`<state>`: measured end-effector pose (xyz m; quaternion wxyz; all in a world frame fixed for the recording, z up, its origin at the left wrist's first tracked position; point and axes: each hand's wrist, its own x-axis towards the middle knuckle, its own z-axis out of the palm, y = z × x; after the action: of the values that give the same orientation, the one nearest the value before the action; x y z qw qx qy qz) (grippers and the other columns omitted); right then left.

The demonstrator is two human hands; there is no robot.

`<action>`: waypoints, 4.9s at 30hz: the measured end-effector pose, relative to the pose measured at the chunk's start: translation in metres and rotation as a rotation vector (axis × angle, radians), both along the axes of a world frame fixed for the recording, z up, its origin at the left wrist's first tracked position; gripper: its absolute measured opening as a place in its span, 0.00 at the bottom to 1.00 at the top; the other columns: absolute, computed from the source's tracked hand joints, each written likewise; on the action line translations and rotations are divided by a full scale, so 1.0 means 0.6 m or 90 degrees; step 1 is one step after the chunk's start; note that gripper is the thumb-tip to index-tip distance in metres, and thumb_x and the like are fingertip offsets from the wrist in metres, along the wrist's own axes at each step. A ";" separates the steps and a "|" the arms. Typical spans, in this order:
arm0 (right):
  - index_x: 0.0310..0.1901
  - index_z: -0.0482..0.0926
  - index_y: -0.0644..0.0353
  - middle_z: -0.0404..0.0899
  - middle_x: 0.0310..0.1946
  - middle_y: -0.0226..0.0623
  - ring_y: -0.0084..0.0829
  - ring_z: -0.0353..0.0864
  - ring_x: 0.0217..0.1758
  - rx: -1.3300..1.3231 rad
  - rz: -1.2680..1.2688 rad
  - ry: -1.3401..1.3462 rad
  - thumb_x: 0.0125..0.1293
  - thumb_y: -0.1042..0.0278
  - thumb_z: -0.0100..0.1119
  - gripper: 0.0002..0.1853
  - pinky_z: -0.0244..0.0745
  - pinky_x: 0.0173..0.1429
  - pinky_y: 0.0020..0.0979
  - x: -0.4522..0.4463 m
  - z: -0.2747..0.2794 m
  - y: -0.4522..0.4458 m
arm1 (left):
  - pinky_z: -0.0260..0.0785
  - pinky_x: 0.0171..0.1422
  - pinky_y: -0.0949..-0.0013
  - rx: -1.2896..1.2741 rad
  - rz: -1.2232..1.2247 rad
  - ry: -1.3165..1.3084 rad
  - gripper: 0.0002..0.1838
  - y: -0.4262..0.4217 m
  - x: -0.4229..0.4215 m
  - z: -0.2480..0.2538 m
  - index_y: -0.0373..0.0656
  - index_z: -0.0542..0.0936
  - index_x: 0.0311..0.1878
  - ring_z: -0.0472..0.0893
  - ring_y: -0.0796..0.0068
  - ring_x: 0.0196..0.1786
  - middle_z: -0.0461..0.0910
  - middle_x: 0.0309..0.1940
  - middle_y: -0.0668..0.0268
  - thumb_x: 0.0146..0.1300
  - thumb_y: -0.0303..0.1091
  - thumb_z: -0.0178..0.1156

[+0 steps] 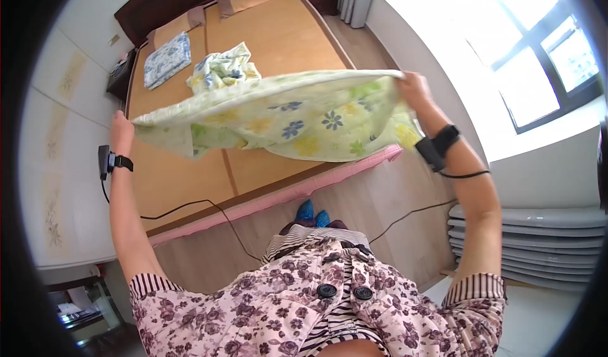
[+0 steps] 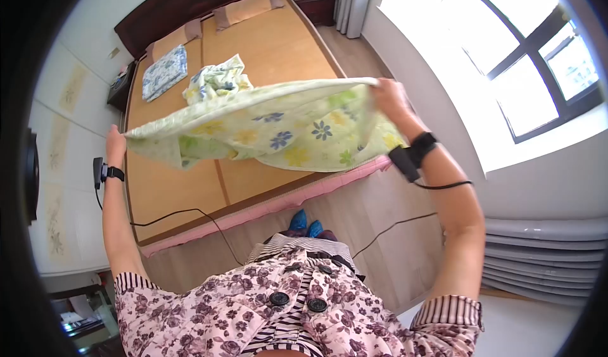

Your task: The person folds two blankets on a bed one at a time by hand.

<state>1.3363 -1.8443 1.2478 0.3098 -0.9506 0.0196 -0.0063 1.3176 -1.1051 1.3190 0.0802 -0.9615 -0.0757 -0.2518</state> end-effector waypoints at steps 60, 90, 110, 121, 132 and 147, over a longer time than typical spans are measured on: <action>0.51 0.66 0.64 0.72 0.47 0.42 0.35 0.75 0.49 1.100 -0.110 0.436 0.61 0.75 0.53 0.16 0.75 0.51 0.36 -0.027 -0.111 0.266 | 0.67 0.58 0.58 -1.758 -0.021 0.409 0.21 -0.681 0.013 -0.382 0.35 0.66 0.56 0.71 0.62 0.56 0.70 0.54 0.56 0.64 0.37 0.51; 0.54 0.69 0.67 0.74 0.50 0.41 0.32 0.73 0.53 1.169 0.132 0.625 0.63 0.63 0.52 0.21 0.69 0.58 0.34 0.535 -0.545 0.339 | 0.63 0.59 0.57 -1.067 -0.287 -0.561 0.27 -0.530 -0.135 0.121 0.35 0.68 0.55 0.71 0.57 0.54 0.71 0.52 0.51 0.51 0.35 0.59; 0.36 0.76 0.55 0.77 0.27 0.30 0.28 0.77 0.29 0.909 0.359 0.764 0.60 0.61 0.56 0.08 0.74 0.35 0.30 0.893 0.073 0.340 | 0.73 0.38 0.70 -1.178 0.235 -0.416 0.20 -0.507 0.190 -0.023 0.43 0.70 0.52 0.78 0.74 0.33 0.76 0.34 0.69 0.62 0.45 0.55; 0.51 0.69 0.66 0.74 0.48 0.42 0.38 0.74 0.51 0.953 0.140 1.019 0.66 0.66 0.49 0.16 0.69 0.58 0.39 0.646 -0.072 0.343 | 0.68 0.47 0.71 -1.143 0.022 0.039 0.24 -0.777 0.445 -0.205 0.35 0.75 0.47 0.76 0.75 0.41 0.78 0.38 0.63 0.43 0.31 0.65; 0.52 0.70 0.65 0.75 0.47 0.45 0.36 0.76 0.49 0.675 0.301 0.813 0.62 0.69 0.52 0.17 0.74 0.53 0.37 0.781 -0.277 0.253 | 0.68 0.44 0.76 -1.111 -0.221 0.284 0.19 -0.844 0.418 -0.110 0.34 0.75 0.44 0.75 0.82 0.38 0.79 0.35 0.66 0.48 0.30 0.63; 0.41 0.75 0.66 0.79 0.37 0.41 0.37 0.79 0.41 0.743 0.286 0.647 0.57 0.72 0.52 0.11 0.75 0.50 0.35 1.012 -0.085 0.343 | 0.70 0.44 0.72 -1.237 0.184 -0.351 0.18 -0.621 0.353 -0.263 0.36 0.72 0.49 0.76 0.76 0.40 0.77 0.39 0.63 0.62 0.39 0.56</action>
<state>1.9436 -1.6385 1.1968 0.7035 -0.5032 -0.0331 0.5007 1.5294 -1.4779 1.1612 -0.7256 -0.5007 -0.3784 -0.2822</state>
